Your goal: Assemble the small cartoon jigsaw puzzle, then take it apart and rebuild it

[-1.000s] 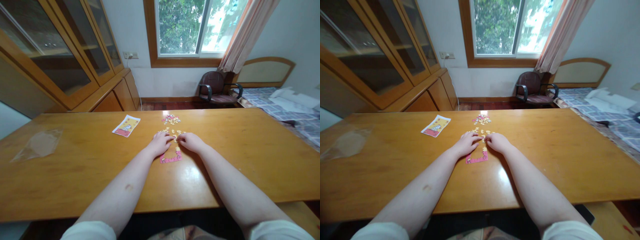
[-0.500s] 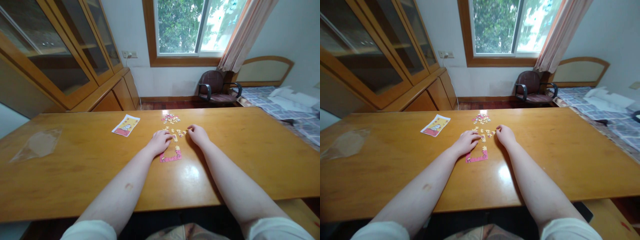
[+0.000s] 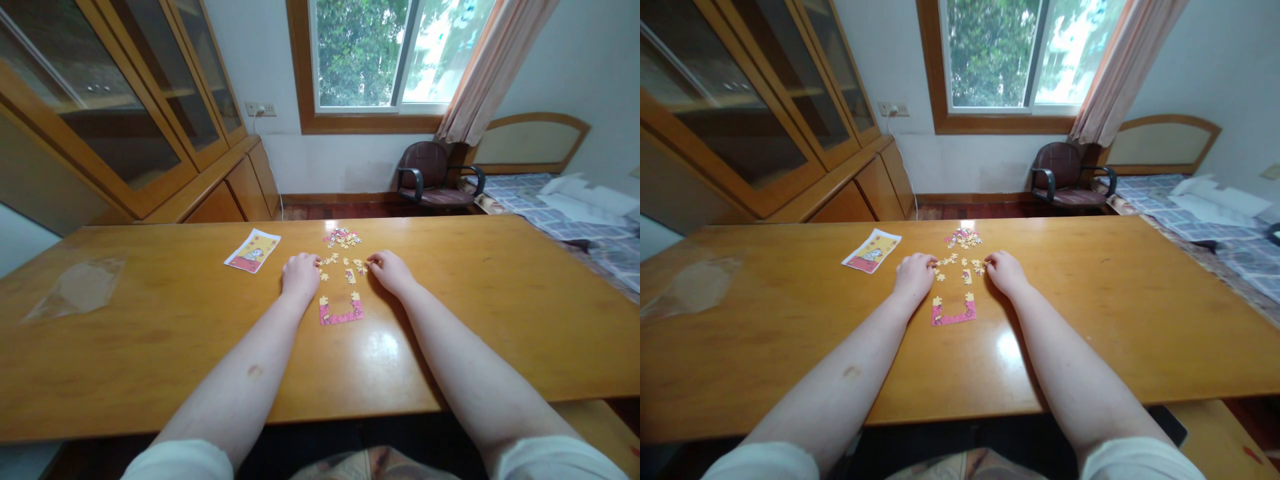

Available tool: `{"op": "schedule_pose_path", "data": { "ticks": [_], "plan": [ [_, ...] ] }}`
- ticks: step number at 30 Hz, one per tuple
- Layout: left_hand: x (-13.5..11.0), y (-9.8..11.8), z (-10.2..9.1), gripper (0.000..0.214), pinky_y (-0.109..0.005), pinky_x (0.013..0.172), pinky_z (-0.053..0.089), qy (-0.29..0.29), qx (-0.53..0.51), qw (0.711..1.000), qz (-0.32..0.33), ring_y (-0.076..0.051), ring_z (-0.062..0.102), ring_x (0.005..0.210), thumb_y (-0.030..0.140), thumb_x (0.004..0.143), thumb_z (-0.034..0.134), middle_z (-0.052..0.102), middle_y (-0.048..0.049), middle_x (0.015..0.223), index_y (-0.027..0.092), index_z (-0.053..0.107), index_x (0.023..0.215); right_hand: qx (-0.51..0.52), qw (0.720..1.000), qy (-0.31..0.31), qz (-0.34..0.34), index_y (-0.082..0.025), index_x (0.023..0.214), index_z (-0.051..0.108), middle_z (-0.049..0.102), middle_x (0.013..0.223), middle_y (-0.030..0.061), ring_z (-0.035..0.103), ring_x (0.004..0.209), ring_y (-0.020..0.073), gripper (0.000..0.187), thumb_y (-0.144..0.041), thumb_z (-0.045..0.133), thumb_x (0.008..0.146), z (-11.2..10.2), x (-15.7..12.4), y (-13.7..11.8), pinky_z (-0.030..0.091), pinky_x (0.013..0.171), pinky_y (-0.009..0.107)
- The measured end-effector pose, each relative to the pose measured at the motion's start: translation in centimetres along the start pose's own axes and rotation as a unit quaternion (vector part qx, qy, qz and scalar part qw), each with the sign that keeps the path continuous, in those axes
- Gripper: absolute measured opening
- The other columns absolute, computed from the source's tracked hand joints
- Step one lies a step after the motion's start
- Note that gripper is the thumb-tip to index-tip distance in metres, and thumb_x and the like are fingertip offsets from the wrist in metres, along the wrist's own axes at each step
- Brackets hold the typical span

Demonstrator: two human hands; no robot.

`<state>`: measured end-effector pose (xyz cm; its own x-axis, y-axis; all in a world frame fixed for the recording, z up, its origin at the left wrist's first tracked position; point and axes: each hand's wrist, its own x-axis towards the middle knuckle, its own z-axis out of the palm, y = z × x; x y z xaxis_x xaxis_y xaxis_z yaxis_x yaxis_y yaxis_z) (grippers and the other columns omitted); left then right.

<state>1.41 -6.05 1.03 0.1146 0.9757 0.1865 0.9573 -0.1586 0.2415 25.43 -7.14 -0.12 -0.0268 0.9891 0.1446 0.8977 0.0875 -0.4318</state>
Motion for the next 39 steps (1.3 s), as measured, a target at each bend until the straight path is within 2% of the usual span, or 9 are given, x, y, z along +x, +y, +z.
{"op": "schedule_pose_path", "data": {
  "ticks": [3,10,18,22,26,32,36,39],
  "plan": [
    [0.0,-0.2,-0.2,0.035,-0.040,0.087,0.044,0.006,0.010,0.999,-0.031,-0.026,0.055,0.102,0.017,0.081,0.047,0.066,-0.0037,0.110,0.030,0.067,0.106,-0.021,0.998,-0.011,-0.050,-0.020,0.097,0.071,0.067,0.104,0.0066,0.057,0.099,0.0189,0.022,-0.021,0.051,0.087,0.2,-0.2,-0.3,0.040,0.091,0.028],
    [-0.1,-0.2,-0.4,0.039,-0.041,0.087,0.043,-0.019,0.014,0.999,-0.043,-0.027,0.054,0.104,0.014,0.082,0.045,0.063,-0.0068,0.114,0.029,0.064,0.112,-0.049,0.995,-0.038,-0.081,-0.028,0.116,0.065,0.057,0.128,0.0050,0.046,0.118,0.0236,0.030,-0.032,0.053,0.090,0.7,-0.5,-0.9,0.033,0.101,0.039],
    [-0.3,-0.4,-1.3,0.039,-0.042,0.086,0.041,-0.019,0.037,0.999,-0.026,-0.027,0.052,0.103,0.016,0.086,0.042,0.062,-0.0079,0.113,0.031,0.064,0.114,-0.062,0.994,-0.051,-0.076,-0.035,0.111,0.069,0.056,0.130,0.0031,0.046,0.118,0.0240,0.028,-0.026,0.052,0.090,1.0,-0.3,-0.4,0.033,0.100,0.040],
    [0.0,-0.6,-0.5,0.041,-0.042,0.085,0.042,-0.019,0.036,0.999,-0.029,-0.028,0.053,0.103,0.014,0.084,0.041,0.061,-0.0095,0.114,0.028,0.063,0.116,-0.053,0.996,-0.034,-0.058,-0.032,0.111,0.069,0.058,0.129,0.0032,0.047,0.117,0.0234,0.030,-0.023,0.049,0.090,0.9,-0.2,-0.3,0.033,0.100,0.039],
    [0.1,-0.6,0.3,0.037,-0.044,0.088,0.043,-0.023,0.031,0.999,-0.016,-0.030,0.053,0.105,0.019,0.086,0.042,0.061,-0.0109,0.115,0.025,0.062,0.116,-0.049,0.999,-0.006,-0.003,-0.026,0.107,0.070,0.063,0.121,0.0046,0.051,0.112,0.0229,0.030,-0.019,0.046,0.090,0.4,-0.2,-0.2,0.035,0.098,0.037],
    [0.0,-0.4,0.3,0.037,-0.044,0.090,0.043,-0.031,0.028,0.999,0.002,-0.030,0.054,0.106,0.018,0.087,0.041,0.061,-0.0108,0.116,0.024,0.062,0.117,-0.063,0.996,0.001,0.063,-0.024,0.108,0.069,0.067,0.113,0.0062,0.055,0.106,0.0223,0.034,-0.014,0.043,0.088,-0.1,0.1,0.2,0.038,0.091,0.034],
    [0.0,-0.4,-0.2,0.042,-0.044,0.087,0.044,-0.035,0.033,0.999,-0.020,-0.030,0.054,0.106,0.012,0.086,0.038,0.060,-0.0118,0.117,0.023,0.060,0.120,-0.065,0.997,-0.003,0.043,-0.023,0.108,0.069,0.067,0.112,0.0065,0.055,0.104,0.0226,0.034,-0.014,0.043,0.088,0.0,0.0,0.2,0.038,0.089,0.033],
    [0.0,-0.4,-0.2,0.044,-0.044,0.088,0.043,-0.034,0.026,0.999,-0.017,-0.030,0.054,0.106,0.010,0.084,0.039,0.059,-0.0115,0.118,0.024,0.059,0.120,-0.049,0.998,-0.021,-0.022,-0.024,0.109,0.069,0.066,0.113,0.0059,0.053,0.104,0.0218,0.032,-0.018,0.045,0.090,0.2,-0.2,-0.2,0.037,0.091,0.033]
  ]
}}
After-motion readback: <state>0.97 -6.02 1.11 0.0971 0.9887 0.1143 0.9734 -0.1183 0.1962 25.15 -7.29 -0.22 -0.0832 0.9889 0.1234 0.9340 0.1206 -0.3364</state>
